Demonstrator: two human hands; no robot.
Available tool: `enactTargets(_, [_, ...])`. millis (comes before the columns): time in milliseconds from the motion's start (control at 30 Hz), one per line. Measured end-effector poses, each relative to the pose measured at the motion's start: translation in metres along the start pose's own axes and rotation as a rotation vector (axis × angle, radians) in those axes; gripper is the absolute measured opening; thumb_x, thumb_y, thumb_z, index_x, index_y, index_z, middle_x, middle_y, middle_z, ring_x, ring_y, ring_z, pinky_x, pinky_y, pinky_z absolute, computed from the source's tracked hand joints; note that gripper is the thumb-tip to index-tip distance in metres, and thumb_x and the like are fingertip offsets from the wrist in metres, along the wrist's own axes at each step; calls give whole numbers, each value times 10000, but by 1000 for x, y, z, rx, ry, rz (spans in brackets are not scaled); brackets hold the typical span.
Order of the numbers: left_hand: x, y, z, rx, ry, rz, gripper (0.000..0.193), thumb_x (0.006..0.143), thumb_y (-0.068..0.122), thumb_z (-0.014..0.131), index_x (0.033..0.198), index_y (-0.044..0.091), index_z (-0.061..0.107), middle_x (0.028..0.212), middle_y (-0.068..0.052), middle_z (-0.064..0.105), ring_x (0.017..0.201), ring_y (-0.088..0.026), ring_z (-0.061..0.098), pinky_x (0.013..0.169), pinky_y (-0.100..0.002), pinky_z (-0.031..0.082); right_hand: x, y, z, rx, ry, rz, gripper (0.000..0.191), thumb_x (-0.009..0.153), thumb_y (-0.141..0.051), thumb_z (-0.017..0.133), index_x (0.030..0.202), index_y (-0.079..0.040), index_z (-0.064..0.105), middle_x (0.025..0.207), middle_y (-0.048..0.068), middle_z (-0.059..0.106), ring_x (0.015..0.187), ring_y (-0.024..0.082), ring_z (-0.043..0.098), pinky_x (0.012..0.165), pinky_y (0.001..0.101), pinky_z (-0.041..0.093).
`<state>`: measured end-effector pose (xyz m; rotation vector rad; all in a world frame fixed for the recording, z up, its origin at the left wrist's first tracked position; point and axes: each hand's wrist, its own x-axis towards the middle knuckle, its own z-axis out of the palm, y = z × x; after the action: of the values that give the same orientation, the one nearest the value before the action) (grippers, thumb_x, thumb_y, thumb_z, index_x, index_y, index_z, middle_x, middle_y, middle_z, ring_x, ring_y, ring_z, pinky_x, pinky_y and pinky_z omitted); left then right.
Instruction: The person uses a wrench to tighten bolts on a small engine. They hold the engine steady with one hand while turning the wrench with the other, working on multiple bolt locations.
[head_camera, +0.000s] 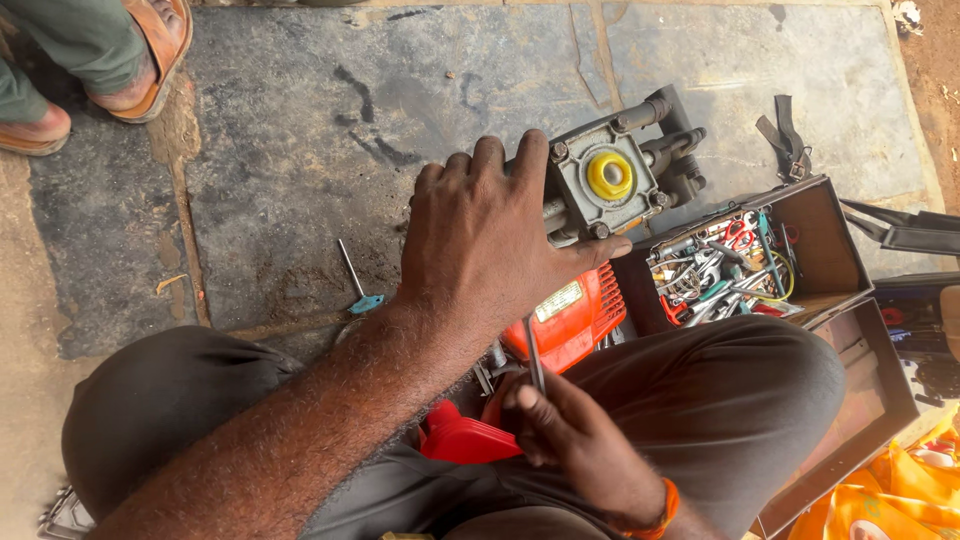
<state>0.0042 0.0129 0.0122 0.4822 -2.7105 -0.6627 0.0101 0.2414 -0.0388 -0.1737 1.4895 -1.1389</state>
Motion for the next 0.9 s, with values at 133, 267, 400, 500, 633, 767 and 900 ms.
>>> enactTargets(133, [2, -2, 3, -1, 3, 16, 1078, 758, 868, 691, 1288, -59, 546, 968, -285, 656, 855, -379, 706, 790, -579, 541, 5, -1, -39, -13, 10, -20, 474, 1075, -383, 439, 976, 19, 669, 621, -13, 429, 535, 101, 387, 502, 256, 324])
enactTargets(267, [0, -4, 5, 11, 21, 34, 1084, 757, 867, 695, 1287, -68, 551, 942, -283, 654, 840, -385, 707, 789, -583, 545, 6, -11, -58, 14, -44, 58, 540, 1082, -398, 438, 909, 34, 712, 557, -10, 394, 496, 93, 338, 482, 260, 281])
enactTargets(400, [0, -6, 5, 18, 63, 75, 1077, 774, 859, 699, 1279, -82, 557, 937, -294, 652, 818, -373, 710, 780, -577, 554, 6, -21, -59, 29, -77, 146, 559, 1064, -413, 438, 905, 41, 723, 556, -1, 418, 487, 95, 331, 474, 262, 261])
enactTargets(500, [-1, -7, 6, -13, 28, 46, 1076, 760, 850, 701, 1283, -80, 559, 929, -276, 655, 824, -365, 712, 793, -572, 554, 8, -25, -56, 100, -79, 122, 553, 1066, -409, 446, 926, 49, 723, 546, 5, 417, 478, 102, 329, 494, 268, 286])
enactTargets(633, [-2, -8, 7, 3, 54, 64, 1081, 775, 848, 699, 1296, -88, 556, 948, -298, 653, 830, -375, 712, 798, -582, 555, 12, -25, -55, 91, -57, 145, 552, 1055, -410, 427, 926, 48, 708, 544, 10, 422, 471, 103, 320, 483, 265, 268])
enactTargets(767, [-3, -5, 7, 20, 98, 63, 1093, 768, 860, 695, 1301, -83, 555, 978, -306, 659, 851, -388, 715, 824, -600, 550, 11, -11, -49, 195, -49, 86, 503, 1070, -377, 449, 872, 32, 665, 531, 16, 402, 478, 117, 328, 513, 278, 303])
enactTargets(900, [-3, -3, 5, 23, 96, 46, 1092, 769, 857, 690, 1324, -72, 544, 985, -302, 663, 862, -395, 715, 857, -618, 540, 6, 2, -27, 339, 87, 12, 461, 1075, -362, 466, 817, -6, 607, 525, 7, 379, 482, 118, 324, 499, 284, 290])
